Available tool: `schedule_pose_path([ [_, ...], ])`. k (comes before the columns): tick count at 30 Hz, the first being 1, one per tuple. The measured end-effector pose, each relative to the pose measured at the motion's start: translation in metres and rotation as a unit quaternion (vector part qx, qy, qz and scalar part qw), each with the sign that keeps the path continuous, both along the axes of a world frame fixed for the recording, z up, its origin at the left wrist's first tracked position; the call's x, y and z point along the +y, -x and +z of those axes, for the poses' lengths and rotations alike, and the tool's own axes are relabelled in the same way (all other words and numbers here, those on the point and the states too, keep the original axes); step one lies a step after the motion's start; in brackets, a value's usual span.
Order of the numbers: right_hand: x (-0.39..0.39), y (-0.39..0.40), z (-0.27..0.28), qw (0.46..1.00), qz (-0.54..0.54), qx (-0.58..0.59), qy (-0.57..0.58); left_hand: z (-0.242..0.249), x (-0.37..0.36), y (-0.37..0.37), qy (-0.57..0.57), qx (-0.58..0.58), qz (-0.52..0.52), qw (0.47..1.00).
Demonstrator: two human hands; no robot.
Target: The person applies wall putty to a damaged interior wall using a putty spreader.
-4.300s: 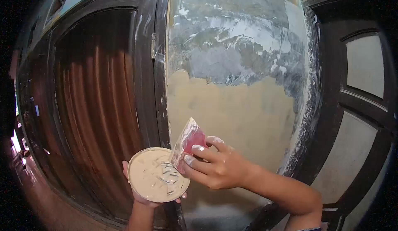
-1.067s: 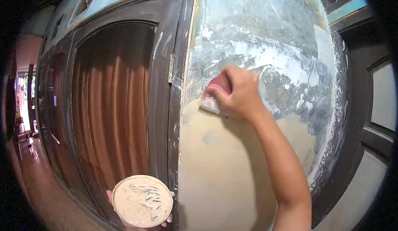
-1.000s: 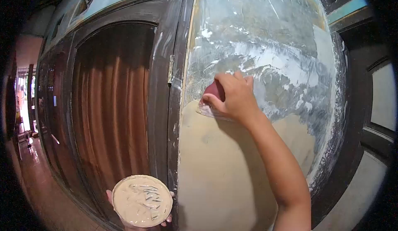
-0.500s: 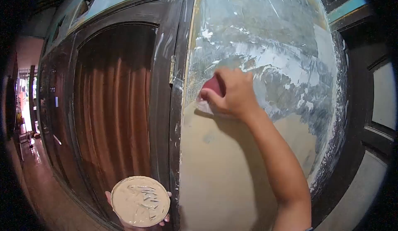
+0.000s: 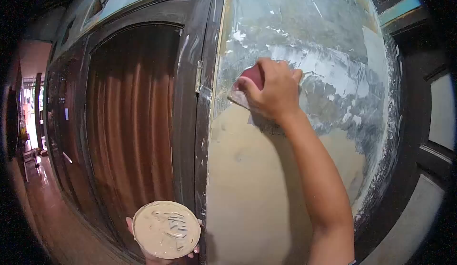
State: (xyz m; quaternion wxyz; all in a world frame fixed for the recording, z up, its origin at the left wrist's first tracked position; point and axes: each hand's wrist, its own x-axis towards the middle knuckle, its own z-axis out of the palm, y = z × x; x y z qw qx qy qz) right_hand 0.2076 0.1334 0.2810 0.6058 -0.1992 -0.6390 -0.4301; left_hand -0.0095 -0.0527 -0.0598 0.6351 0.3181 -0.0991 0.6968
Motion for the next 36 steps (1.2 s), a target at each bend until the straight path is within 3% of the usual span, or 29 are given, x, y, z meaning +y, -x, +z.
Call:
schedule_pose_path([
  [1,0.009,-0.004,0.007,1.000,0.013,0.014,-0.003,0.000,0.000,0.000,0.005,0.000,0.005,1.000],
  [5,0.002,0.010,-0.029,0.984,0.036,-0.176,0.007,-0.003,-0.002,0.000,0.028,-0.002,0.022,0.999],
  [6,0.005,0.016,-0.036,0.979,-0.019,-0.203,-0.007,-0.003,-0.003,-0.001,0.035,-0.002,0.027,0.999],
  [7,0.005,0.016,-0.032,0.979,-0.017,-0.204,-0.006,-0.004,-0.004,-0.001,0.042,-0.002,0.031,0.999],
  [10,0.003,0.012,-0.001,0.998,-0.011,-0.055,-0.004,-0.004,-0.004,-0.002,0.059,0.000,0.043,0.997],
  [14,0.000,0.018,-0.022,0.984,0.010,-0.175,0.020,-0.009,-0.002,0.003,0.048,0.003,0.028,0.998],
  [17,0.007,0.029,-0.041,0.973,-0.075,-0.219,-0.022,-0.006,-0.005,0.001,0.012,0.019,0.019,1.000],
  [20,0.000,0.020,-0.007,0.998,-0.004,-0.069,-0.010,-0.015,0.003,0.001,0.047,0.036,0.059,0.996],
  [24,-0.007,0.007,-0.021,0.994,0.022,-0.110,0.000,-0.020,0.014,0.007,0.051,0.034,0.055,0.997],
  [28,-0.004,0.018,-0.069,0.972,-0.081,-0.222,0.000,-0.028,0.015,0.006,0.061,0.029,0.054,0.996],
  [29,0.000,0.017,-0.064,0.972,-0.080,-0.220,0.001,-0.029,0.016,0.007,0.064,0.030,0.054,0.996],
  [32,0.003,0.011,-0.022,0.999,0.000,-0.029,-0.024,-0.030,0.021,0.010,0.068,0.029,0.052,0.996],
  [36,-0.004,0.014,-0.041,0.992,0.037,-0.118,-0.014,-0.038,0.026,0.017,0.076,0.023,0.053,0.995],
])
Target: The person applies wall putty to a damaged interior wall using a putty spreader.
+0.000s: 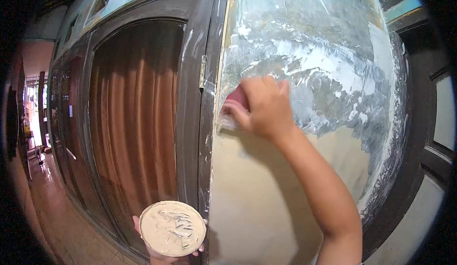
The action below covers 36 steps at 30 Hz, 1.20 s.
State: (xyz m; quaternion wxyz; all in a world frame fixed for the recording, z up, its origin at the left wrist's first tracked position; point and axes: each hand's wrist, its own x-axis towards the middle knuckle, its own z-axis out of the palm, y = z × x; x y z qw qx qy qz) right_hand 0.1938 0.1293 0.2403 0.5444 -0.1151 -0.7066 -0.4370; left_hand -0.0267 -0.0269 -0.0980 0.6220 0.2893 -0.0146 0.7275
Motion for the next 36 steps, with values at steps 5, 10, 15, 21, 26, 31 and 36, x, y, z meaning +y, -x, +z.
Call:
schedule_pose_path([
  [5,0.001,0.013,-0.023,0.989,-0.100,-0.106,-0.027,-0.008,-0.001,0.005,0.015,-0.003,-0.001,1.000],
  [10,0.009,0.003,0.025,0.995,-0.043,0.082,-0.028,-0.010,0.001,0.009,0.020,-0.008,-0.001,1.000],
  [15,-0.003,0.007,-0.027,0.995,-0.055,-0.077,-0.008,-0.016,0.001,0.015,0.027,-0.016,-0.003,1.000],
  [21,0.007,-0.018,0.023,0.993,-0.062,0.087,-0.049,-0.024,-0.003,0.013,0.054,-0.018,-0.021,0.998],
  [26,-0.005,-0.023,-0.016,0.998,-0.059,-0.004,-0.030,-0.027,0.000,0.015,0.059,-0.024,-0.029,0.998],
  [31,0.012,-0.029,-0.012,0.997,-0.064,0.048,-0.001,-0.026,-0.001,0.016,0.062,-0.030,-0.035,0.997],
  [36,0.015,-0.048,0.010,0.990,-0.020,0.138,-0.021,-0.028,0.000,0.020,0.066,-0.043,-0.034,0.996],
])
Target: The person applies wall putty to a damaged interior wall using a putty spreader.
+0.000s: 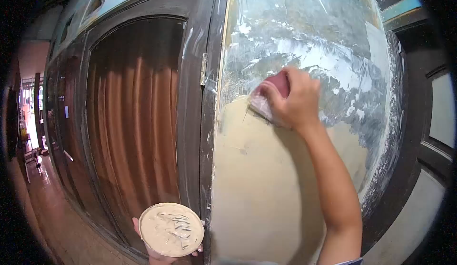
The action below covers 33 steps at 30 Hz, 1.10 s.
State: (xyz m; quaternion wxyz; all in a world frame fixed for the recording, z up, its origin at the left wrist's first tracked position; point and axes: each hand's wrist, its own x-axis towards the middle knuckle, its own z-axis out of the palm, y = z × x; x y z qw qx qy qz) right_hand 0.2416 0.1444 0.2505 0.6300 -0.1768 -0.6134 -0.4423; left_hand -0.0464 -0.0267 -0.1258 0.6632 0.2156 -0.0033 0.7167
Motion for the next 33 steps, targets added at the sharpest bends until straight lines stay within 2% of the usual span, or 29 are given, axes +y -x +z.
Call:
schedule_pose_path([
  [3,-0.009,0.012,-0.042,0.983,-0.047,-0.165,0.070,-0.002,-0.001,-0.001,0.002,-0.009,0.001,1.000],
  [4,-0.014,0.013,-0.043,0.974,-0.101,-0.178,0.099,-0.002,-0.001,-0.001,0.003,-0.011,0.002,1.000],
  [5,-0.012,0.010,-0.037,0.974,-0.101,-0.178,0.099,-0.002,-0.002,-0.001,0.005,-0.012,0.001,1.000],
  [7,-0.002,-0.004,-0.007,0.998,-0.043,-0.019,0.049,0.000,-0.003,-0.002,0.005,-0.014,0.000,1.000],
  [9,0.005,-0.019,0.014,0.994,-0.017,0.076,0.081,0.001,-0.004,-0.003,0.007,-0.018,0.000,1.000],
  [11,0.003,-0.016,0.001,0.997,0.006,0.033,0.063,0.001,-0.007,-0.001,0.010,-0.020,0.001,1.000],
  [13,-0.003,-0.009,-0.028,0.988,0.016,-0.135,0.066,0.005,-0.013,-0.002,0.007,-0.022,0.002,1.000],
  [14,-0.010,-0.003,-0.041,0.980,-0.037,-0.174,0.087,0.006,-0.016,-0.001,-0.006,-0.013,-0.008,1.000],
  [15,-0.009,-0.004,-0.039,0.980,-0.036,-0.174,0.086,0.006,-0.019,0.001,-0.018,-0.004,-0.018,1.000],
  [16,-0.007,-0.006,-0.034,0.988,-0.033,-0.129,0.076,0.003,-0.017,0.006,-0.092,-0.030,-0.137,0.986],
  [17,-0.006,-0.010,-0.028,0.994,-0.031,-0.082,0.066,-0.011,-0.008,0.013,-0.090,-0.030,-0.138,0.986],
  [18,-0.004,-0.014,-0.020,0.994,-0.032,-0.083,0.066,-0.035,0.004,0.020,-0.100,-0.077,-0.157,0.980],
  [19,-0.003,-0.019,-0.012,0.996,-0.017,-0.036,0.079,-0.007,-0.005,0.010,-0.107,-0.123,-0.176,0.971],
  [20,-0.003,-0.023,-0.005,0.996,-0.002,0.013,0.091,0.015,-0.025,-0.014,0.018,-0.019,0.042,0.999],
  [21,-0.004,-0.026,0.001,0.993,0.014,0.064,0.098,0.015,-0.018,-0.009,0.014,-0.015,0.042,0.999],
  [22,-0.008,-0.020,-0.013,0.994,0.035,0.046,0.096,0.014,-0.014,-0.006,-0.067,-0.014,-0.043,0.997],
  [23,-0.006,-0.017,-0.025,0.998,0.027,-0.041,0.042,0.012,-0.011,-0.005,-0.146,-0.013,-0.127,0.981],
  [24,-0.012,-0.010,-0.043,0.991,0.023,-0.115,0.070,0.006,-0.004,-0.001,-0.222,-0.014,-0.210,0.952],
  [25,-0.017,-0.002,-0.055,0.977,0.020,-0.188,0.099,-0.006,0.012,0.007,-0.294,-0.013,-0.290,0.910],
  [27,-0.006,0.002,-0.061,0.971,-0.064,-0.220,0.071,-0.044,0.050,0.028,-0.421,-0.014,-0.442,0.792],
  [28,-0.004,-0.002,-0.049,0.973,-0.049,-0.188,0.122,-0.039,0.062,0.030,-0.475,-0.016,-0.510,0.717],
  [29,-0.001,-0.008,-0.033,0.973,-0.053,-0.184,0.124,-0.018,0.040,0.012,-0.472,-0.017,-0.515,0.715],
  [31,0.003,-0.026,-0.004,0.999,-0.032,0.036,0.024,0.018,0.008,-0.016,-0.363,-0.017,-0.396,0.843],
  [33,-0.010,-0.042,0.007,0.996,-0.022,0.084,0.035,0.045,-0.010,-0.032,-0.237,-0.012,-0.261,0.936],
])
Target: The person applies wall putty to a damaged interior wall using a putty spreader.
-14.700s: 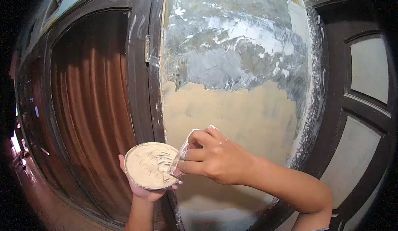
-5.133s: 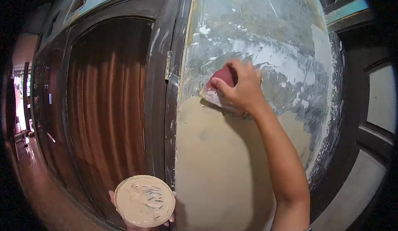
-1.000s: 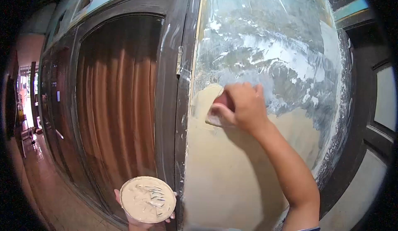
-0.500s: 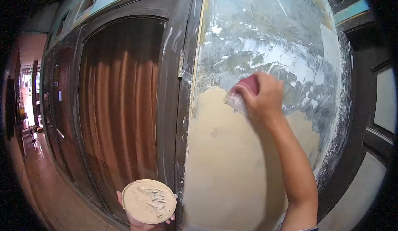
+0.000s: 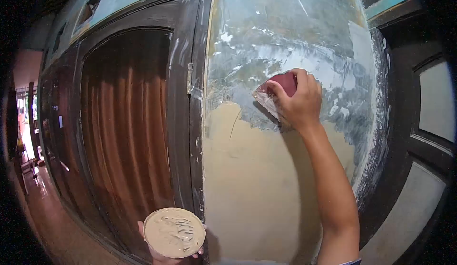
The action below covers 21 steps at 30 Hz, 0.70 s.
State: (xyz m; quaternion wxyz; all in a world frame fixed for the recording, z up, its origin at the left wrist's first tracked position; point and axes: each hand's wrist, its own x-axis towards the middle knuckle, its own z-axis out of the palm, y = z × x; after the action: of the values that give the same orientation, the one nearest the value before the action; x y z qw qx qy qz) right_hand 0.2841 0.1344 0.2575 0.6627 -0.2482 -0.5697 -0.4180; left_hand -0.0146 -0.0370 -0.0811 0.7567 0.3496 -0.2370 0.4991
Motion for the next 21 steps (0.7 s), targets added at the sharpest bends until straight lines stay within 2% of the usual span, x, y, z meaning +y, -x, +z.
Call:
schedule_pose_path([
  [2,-0.024,-0.001,-0.013,0.997,0.067,-0.044,0.015,0.015,-0.004,-0.007,0.140,0.008,0.150,0.979],
  [3,-0.037,0.001,-0.023,0.992,0.067,-0.105,-0.005,0.017,0.001,-0.008,0.132,0.018,0.146,0.980],
  [4,-0.050,0.003,-0.036,0.983,0.067,-0.167,-0.024,0.023,0.003,-0.012,0.135,0.019,0.139,0.981],
  [8,-0.104,0.005,-0.092,0.914,0.070,-0.372,0.143,0.049,0.016,-0.025,0.083,-0.021,-0.038,0.996],
  [10,-0.121,0.005,-0.113,0.905,0.063,-0.390,0.157,0.058,0.023,-0.034,0.077,-0.020,-0.049,0.996],
  [12,-0.136,0.002,-0.122,0.899,0.053,-0.400,0.170,0.066,0.023,-0.042,0.117,0.020,0.010,0.993],
  [14,-0.148,-0.004,-0.130,0.883,0.060,-0.439,0.152,0.069,0.027,-0.049,0.101,0.036,0.034,0.994],
  [18,-0.168,-0.019,-0.148,0.862,0.045,-0.465,0.193,0.075,0.016,-0.067,0.124,0.031,0.016,0.992],
  [21,-0.181,-0.033,-0.160,0.858,0.073,-0.466,0.204,0.066,0.011,-0.084,0.088,0.050,0.004,0.995],
])
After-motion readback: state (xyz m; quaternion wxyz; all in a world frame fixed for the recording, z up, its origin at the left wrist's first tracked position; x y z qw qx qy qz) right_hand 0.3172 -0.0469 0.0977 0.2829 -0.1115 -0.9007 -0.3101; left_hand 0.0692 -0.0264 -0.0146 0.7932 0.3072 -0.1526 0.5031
